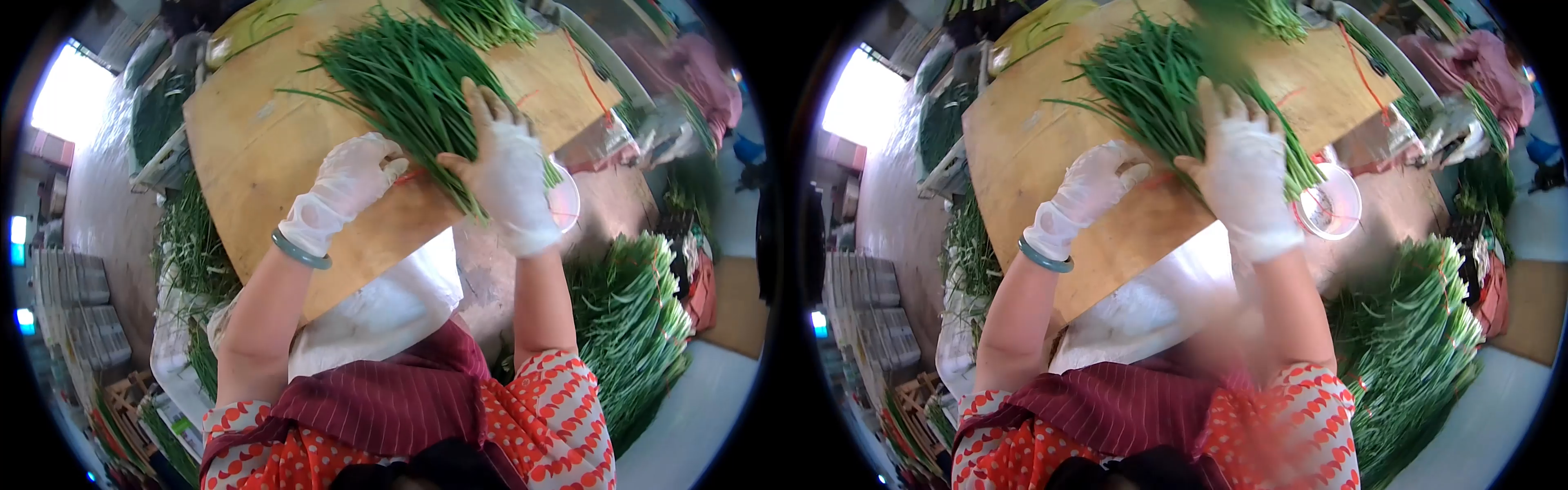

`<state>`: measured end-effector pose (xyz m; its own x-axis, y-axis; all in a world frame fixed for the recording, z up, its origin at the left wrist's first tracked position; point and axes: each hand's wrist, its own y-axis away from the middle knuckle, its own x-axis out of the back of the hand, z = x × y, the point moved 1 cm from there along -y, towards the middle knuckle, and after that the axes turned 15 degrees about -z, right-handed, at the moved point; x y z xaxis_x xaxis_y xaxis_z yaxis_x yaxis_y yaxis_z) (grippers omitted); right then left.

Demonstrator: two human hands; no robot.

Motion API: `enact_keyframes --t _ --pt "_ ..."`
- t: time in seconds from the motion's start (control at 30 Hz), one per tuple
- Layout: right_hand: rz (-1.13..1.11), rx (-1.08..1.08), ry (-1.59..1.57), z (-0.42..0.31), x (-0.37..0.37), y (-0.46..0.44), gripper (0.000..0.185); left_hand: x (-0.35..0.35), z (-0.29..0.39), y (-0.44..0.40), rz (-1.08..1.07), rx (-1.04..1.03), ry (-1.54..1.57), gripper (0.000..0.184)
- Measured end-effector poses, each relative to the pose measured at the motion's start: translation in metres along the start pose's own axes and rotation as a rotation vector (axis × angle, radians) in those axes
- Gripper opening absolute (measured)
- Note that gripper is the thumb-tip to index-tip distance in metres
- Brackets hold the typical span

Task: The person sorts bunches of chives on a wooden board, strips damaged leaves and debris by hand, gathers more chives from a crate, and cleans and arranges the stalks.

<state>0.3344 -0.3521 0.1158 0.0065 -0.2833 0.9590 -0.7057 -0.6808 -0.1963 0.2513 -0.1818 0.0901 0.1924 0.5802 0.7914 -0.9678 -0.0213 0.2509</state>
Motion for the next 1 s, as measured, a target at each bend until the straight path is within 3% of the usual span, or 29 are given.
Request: enact_keyframes --t 0.03,0.07,0.13,0.2,0.27,0.3,0.37,0.43,0.5,0.53,0.6,0.67,0.77,0.8,0.83,0.9,0.93,1.0 --pt "0.034 0.009 -0.051 -0.006 0.008 0.006 0.071 0.003 -0.005 0.008 0.046 -0.016 0.046 0.023" --pt "0.032 0.043 -0.060 -0.011 0.006 0.014 0.071 0.005 -0.011 0.019 0.070 0.010 0.049 0.023" --pt "-0.104 0.153 -0.378 -0.020 -0.005 0.029 0.047 0.008 -0.026 0.048 0.248 0.017 0.022 0.019" --pt "-0.449 0.077 -0.557 -0.046 -0.017 0.048 0.030 0.010 -0.055 0.089 0.342 0.087 0.025 0.017" --pt "-0.746 0.172 -0.408 -0.065 -0.028 0.053 0.026 0.008 -0.093 0.145 0.437 0.180 0.027 0.015" --pt "-0.768 0.228 -0.403 -0.071 -0.035 0.052 0.026 0.005 -0.114 0.178 0.537 0.236 0.083 0.015" --pt "-1.068 0.444 -0.183 -0.080 -0.055 0.050 0.027 -0.005 -0.143 0.251 0.695 0.404 0.199 0.014" --pt "-1.218 0.571 -0.286 -0.084 -0.087 0.049 0.030 -0.030 -0.171 0.330 0.829 0.585 0.307 0.013" --pt "-1.424 0.851 -0.238 -0.120 -0.077 0.036 0.034 -0.066 -0.191 0.401 0.929 0.736 0.389 0.014" --pt "-1.437 0.880 -0.215 -0.136 -0.083 0.029 0.034 -0.084 -0.191 0.432 0.950 0.818 0.428 0.014" --pt "-1.752 0.711 -0.298 -0.162 -0.103 0.021 0.032 -0.128 -0.191 0.483 0.996 0.903 0.553 0.016" --pt "-1.941 0.735 -0.375 -0.205 -0.116 0.007 0.030 -0.165 -0.185 0.516 1.030 0.981 0.680 0.018" --pt "-1.540 1.202 -0.036 -0.286 -0.125 -0.034 0.031 -0.214 -0.181 0.551 1.094 1.070 0.797 0.018" --pt "-1.811 0.498 -0.782 -0.301 -0.125 -0.038 0.037 -0.230 -0.182 0.558 1.089 1.070 0.826 0.018" --pt "-1.731 0.467 -1.265 -0.315 -0.160 -0.058 0.043 -0.245 -0.178 0.566 1.103 1.097 0.871 0.017" --pt "-1.105 0.516 -1.416 -0.347 -0.204 -0.112 0.044 -0.278 -0.181 0.579 1.180 1.092 0.948 0.019" --pt "-1.125 0.514 -1.404 -0.359 -0.207 -0.116 0.044 -0.291 -0.180 0.584 1.184 1.105 0.965 0.019" --pt "-0.958 0.394 -1.271 -0.384 -0.208 -0.129 0.044 -0.311 -0.177 0.592 1.189 1.142 0.992 0.020"
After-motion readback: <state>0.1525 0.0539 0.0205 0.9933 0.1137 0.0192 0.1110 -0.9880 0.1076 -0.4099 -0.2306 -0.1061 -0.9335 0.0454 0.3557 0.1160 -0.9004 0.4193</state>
